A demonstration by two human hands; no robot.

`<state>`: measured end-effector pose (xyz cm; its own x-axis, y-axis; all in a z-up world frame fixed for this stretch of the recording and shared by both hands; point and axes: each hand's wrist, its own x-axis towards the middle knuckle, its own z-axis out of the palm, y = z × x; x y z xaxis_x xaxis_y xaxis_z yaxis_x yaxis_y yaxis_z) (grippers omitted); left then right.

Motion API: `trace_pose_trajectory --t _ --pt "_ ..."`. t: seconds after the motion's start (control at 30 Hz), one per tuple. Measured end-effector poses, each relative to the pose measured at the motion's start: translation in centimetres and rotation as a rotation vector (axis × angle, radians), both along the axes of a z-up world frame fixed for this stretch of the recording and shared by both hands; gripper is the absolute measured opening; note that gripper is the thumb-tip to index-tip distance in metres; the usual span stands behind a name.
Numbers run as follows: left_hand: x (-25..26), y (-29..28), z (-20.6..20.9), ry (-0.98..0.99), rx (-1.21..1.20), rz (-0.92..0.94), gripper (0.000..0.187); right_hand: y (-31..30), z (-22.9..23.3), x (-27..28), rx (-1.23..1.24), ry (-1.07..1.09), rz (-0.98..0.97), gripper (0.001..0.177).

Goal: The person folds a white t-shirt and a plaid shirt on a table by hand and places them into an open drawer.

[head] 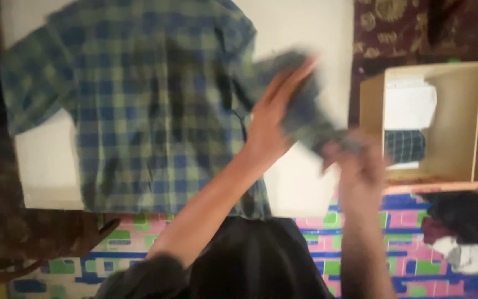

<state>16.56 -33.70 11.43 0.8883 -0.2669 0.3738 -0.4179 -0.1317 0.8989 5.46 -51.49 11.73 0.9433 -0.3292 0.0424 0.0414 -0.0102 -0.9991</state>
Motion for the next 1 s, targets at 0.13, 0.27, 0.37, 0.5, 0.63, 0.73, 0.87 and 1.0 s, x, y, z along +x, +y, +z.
trace_pose_trajectory --t 0.13,0.27,0.37,0.5,0.63,0.73,0.87,1.0 --pt "5.7 -15.5 0.8 -0.412 0.296 -0.152 0.083 -16.4 -4.1 3.7 0.150 -0.288 -0.283 0.038" --pt "2.7 -18.5 -1.4 -0.581 0.442 -0.158 0.085 -29.6 -15.3 6.6 0.542 -0.211 -0.350 0.057" --pt "0.6 -12.2 -4.6 -0.353 0.472 -0.291 0.083 -31.3 -24.4 6.9 0.719 0.101 -0.376 0.066" --pt "1.7 -1.1 -6.6 0.087 0.571 -0.087 0.057 -22.7 -29.5 6.6 0.788 0.571 -0.115 0.037" --pt "7.9 5.1 -7.6 -0.075 0.753 0.190 0.046 -17.0 -28.4 10.6 0.795 0.597 0.010 0.062" --pt "15.0 5.9 -8.1 -0.042 0.855 0.171 0.060 -14.4 -25.9 13.8 0.884 0.322 0.154 0.064" --pt "22.4 3.6 -10.2 -0.010 1.016 0.108 0.082 -15.4 -25.1 18.2 0.850 0.537 0.042 0.047" --pt "25.3 3.1 -12.7 -0.310 0.963 0.067 0.053 -16.4 -26.5 18.5 0.802 0.567 0.106 0.046"
